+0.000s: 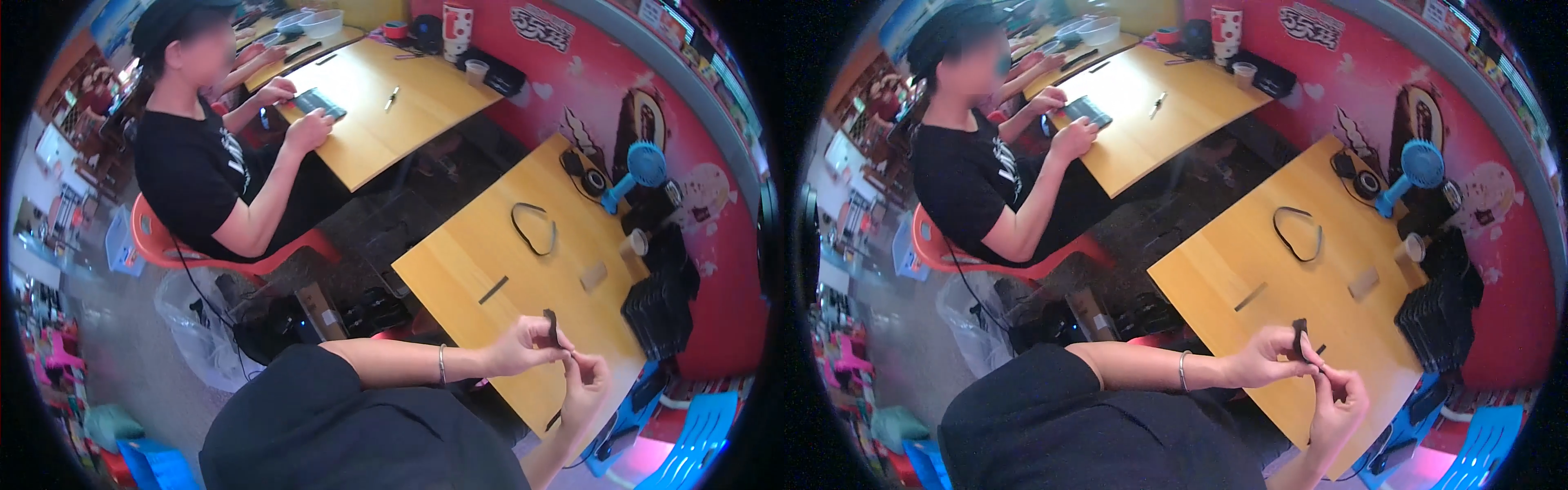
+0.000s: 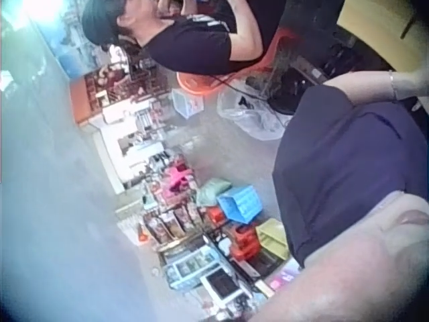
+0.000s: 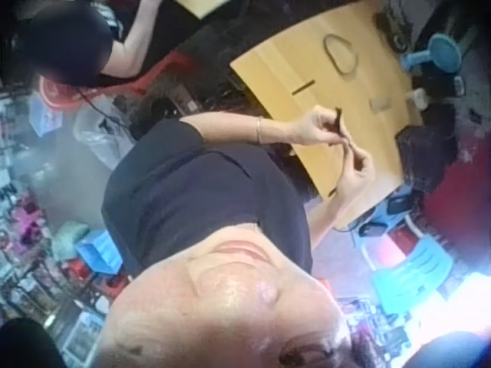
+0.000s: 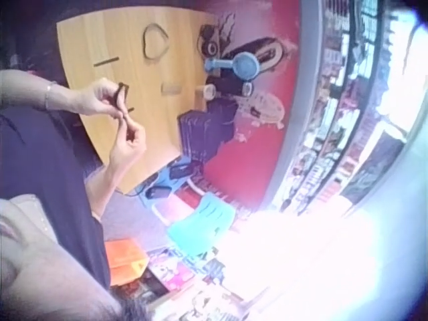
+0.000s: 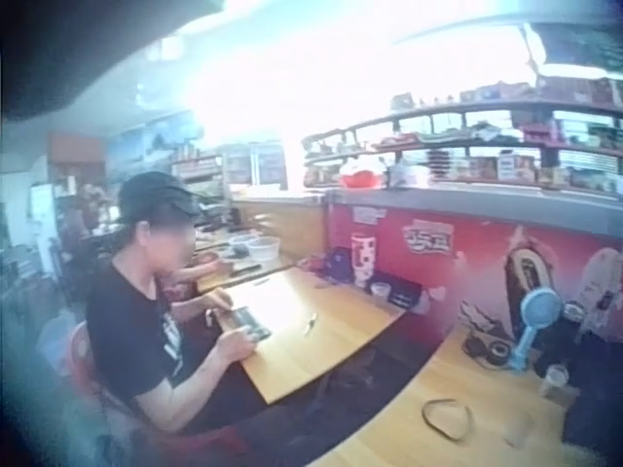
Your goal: Bundling a stack of folded black fabric items with a strap.
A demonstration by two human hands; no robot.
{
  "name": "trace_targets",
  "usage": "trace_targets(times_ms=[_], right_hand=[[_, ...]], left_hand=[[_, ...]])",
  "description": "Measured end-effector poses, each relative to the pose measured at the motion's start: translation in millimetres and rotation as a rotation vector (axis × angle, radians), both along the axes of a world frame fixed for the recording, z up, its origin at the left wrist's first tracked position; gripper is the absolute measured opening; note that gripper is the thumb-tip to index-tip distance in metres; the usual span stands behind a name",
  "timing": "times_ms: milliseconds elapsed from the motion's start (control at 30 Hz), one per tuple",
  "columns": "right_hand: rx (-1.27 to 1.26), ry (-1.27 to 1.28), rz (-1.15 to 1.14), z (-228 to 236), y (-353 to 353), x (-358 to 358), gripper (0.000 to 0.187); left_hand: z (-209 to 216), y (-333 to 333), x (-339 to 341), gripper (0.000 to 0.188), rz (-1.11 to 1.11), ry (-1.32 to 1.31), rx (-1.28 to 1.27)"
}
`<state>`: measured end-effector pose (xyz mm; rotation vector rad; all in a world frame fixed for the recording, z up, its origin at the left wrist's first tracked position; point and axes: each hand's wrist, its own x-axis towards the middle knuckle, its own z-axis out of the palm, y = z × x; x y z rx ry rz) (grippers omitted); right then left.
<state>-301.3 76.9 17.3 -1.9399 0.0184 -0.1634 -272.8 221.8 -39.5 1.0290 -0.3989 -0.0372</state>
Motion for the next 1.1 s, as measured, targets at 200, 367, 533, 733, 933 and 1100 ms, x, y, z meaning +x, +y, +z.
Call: trace_targets(times_ms=[200, 367, 533, 733, 933, 1100], right_hand=[[-0.078, -0.117, 0.042, -2, 2, -1, 0.015], [-0.108, -0.125, 0.011, -3, 9, -11, 0.017], [-0.050, -0.074, -0.069, -5, -2, -25, 0.016], [-0.061, -0.161, 0.036, 15, 12, -29, 0.012], [0.131, -0.017, 0.053, 38, -16, -56, 0.014], [0.118, 0.053, 0.116, 63, -54, -92, 0.016]], left_hand=[[6, 10, 0, 0.007, 0.038, -0.161, 0.188], [1, 7, -13, 0.013, -0.060, 0.053, -0.102], [2, 11, -13, 0.028, -0.162, 0.129, -0.137], [-2, 7, -17, 0.118, -0.361, -0.015, -0.204], [16, -7, -19, 0.131, -0.396, 0.055, 0.006], [19, -41, -34, 0.081, -0.822, 0.559, -0.647]])
